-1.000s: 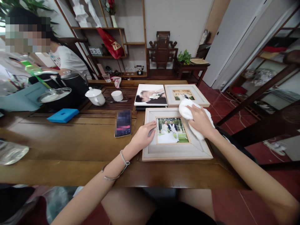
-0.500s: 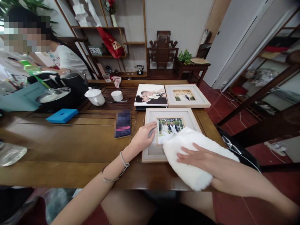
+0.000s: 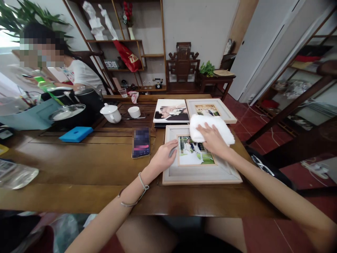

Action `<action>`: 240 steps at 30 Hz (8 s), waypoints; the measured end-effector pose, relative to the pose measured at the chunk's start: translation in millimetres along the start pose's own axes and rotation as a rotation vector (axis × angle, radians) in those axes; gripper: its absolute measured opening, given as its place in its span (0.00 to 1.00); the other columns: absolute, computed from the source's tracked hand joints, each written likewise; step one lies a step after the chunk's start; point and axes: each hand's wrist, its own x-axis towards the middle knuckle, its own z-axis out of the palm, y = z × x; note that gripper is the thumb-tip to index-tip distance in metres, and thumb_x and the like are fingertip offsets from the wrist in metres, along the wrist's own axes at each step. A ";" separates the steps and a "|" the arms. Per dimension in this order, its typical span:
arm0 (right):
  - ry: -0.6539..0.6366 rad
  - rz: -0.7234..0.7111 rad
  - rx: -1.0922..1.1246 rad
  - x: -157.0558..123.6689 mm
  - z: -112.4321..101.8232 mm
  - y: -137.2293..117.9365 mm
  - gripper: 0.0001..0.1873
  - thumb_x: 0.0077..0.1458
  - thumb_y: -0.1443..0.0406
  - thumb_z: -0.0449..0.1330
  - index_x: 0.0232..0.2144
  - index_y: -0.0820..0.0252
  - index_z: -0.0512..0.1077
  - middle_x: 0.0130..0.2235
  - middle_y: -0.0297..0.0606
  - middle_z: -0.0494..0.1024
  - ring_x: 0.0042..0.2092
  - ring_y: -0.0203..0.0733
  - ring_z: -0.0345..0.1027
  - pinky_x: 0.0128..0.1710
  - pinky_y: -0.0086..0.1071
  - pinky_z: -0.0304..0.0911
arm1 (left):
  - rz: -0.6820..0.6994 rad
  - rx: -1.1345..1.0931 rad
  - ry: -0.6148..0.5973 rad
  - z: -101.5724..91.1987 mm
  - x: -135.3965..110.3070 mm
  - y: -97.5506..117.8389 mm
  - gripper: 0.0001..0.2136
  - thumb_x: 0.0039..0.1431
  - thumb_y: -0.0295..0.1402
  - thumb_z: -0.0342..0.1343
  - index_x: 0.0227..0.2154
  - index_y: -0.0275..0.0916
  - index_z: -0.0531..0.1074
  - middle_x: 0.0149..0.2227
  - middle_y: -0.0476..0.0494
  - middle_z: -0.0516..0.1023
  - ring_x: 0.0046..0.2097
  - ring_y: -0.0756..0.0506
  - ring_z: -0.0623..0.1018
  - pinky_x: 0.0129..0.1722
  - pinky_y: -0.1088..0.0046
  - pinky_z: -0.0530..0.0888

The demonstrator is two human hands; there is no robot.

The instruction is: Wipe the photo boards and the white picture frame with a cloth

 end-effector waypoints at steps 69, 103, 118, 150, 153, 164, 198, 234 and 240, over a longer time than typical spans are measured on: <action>-0.024 -0.362 0.151 -4.4 -4.7 18.6 0.45 0.40 0.82 0.49 0.62 0.56 0.64 0.65 0.41 0.65 0.69 0.48 0.46 0.66 0.59 0.41 | 0.007 -0.028 -0.019 1.5 -3.5 3.4 0.13 0.58 0.31 0.59 0.46 0.36 0.78 0.56 0.33 0.76 0.60 0.36 0.74 0.61 0.53 0.71; -0.163 -0.431 0.286 -15.7 -4.5 -41.1 0.44 0.35 0.82 0.52 0.58 0.61 0.69 0.63 0.45 0.67 0.69 0.54 0.47 0.66 0.60 0.43 | -0.041 -0.079 0.032 4.4 -7.3 -1.1 0.28 0.60 0.21 0.45 0.64 0.32 0.56 0.67 0.28 0.59 0.69 0.37 0.60 0.68 0.53 0.58; -0.115 -0.198 0.156 -78.2 -34.2 41.3 0.44 0.43 0.79 0.50 0.63 0.52 0.64 0.66 0.34 0.64 0.67 0.49 0.53 0.66 0.52 0.51 | -0.060 0.001 -0.091 -1.0 -4.2 4.9 0.19 0.67 0.32 0.48 0.59 0.33 0.66 0.65 0.31 0.65 0.67 0.37 0.64 0.66 0.53 0.64; -0.090 -0.267 -0.106 -72.6 -10.0 -136.3 0.27 0.52 0.72 0.57 0.54 0.81 0.70 0.56 0.69 0.72 0.60 0.68 0.64 0.59 0.58 0.59 | -0.115 -0.121 -0.006 -1.5 -2.5 -2.7 0.23 0.59 0.22 0.42 0.55 0.37 0.71 0.58 0.40 0.76 0.60 0.42 0.74 0.63 0.57 0.69; 0.108 -0.396 -0.185 -90.7 -2.4 -153.7 0.23 0.58 0.72 0.51 0.53 0.78 0.72 0.53 0.64 0.75 0.56 0.63 0.69 0.54 0.54 0.65 | -0.129 -0.115 -0.021 -2.6 -1.7 -1.0 0.21 0.63 0.25 0.41 0.55 0.36 0.71 0.58 0.38 0.75 0.60 0.41 0.74 0.63 0.57 0.69; -0.003 -0.282 -0.004 -135.6 -20.4 -20.5 0.44 0.37 0.78 0.52 0.62 0.69 0.64 0.64 0.52 0.66 0.67 0.57 0.52 0.63 0.56 0.54 | -0.102 -0.034 -0.090 -4.7 -1.6 4.5 0.20 0.64 0.33 0.50 0.58 0.35 0.67 0.61 0.33 0.72 0.62 0.37 0.71 0.63 0.54 0.67; 0.080 -0.136 0.089 -26.9 -4.4 59.1 0.42 0.47 0.80 0.48 0.66 0.64 0.58 0.67 0.47 0.61 0.70 0.49 0.42 0.67 0.57 0.45 | -0.135 0.034 -0.153 -7.8 -1.6 9.4 0.24 0.64 0.33 0.49 0.62 0.34 0.60 0.61 0.31 0.70 0.62 0.35 0.71 0.61 0.53 0.69; -0.119 -0.229 0.108 -12.0 -4.0 -3.4 0.45 0.40 0.77 0.52 0.65 0.66 0.59 0.68 0.45 0.58 0.70 0.55 0.40 0.68 0.56 0.37 | -0.198 0.007 -0.135 -5.9 -1.7 11.2 0.23 0.63 0.32 0.51 0.60 0.35 0.62 0.61 0.34 0.71 0.61 0.36 0.72 0.61 0.55 0.69; -0.417 -0.425 0.264 -107.4 -56.1 -33.7 0.54 0.33 0.80 0.48 0.67 0.58 0.56 0.69 0.36 0.56 0.70 0.46 0.41 0.68 0.49 0.44 | -0.188 0.024 -0.120 -4.5 -1.6 12.2 0.22 0.63 0.31 0.52 0.60 0.36 0.63 0.60 0.34 0.72 0.60 0.36 0.73 0.61 0.55 0.70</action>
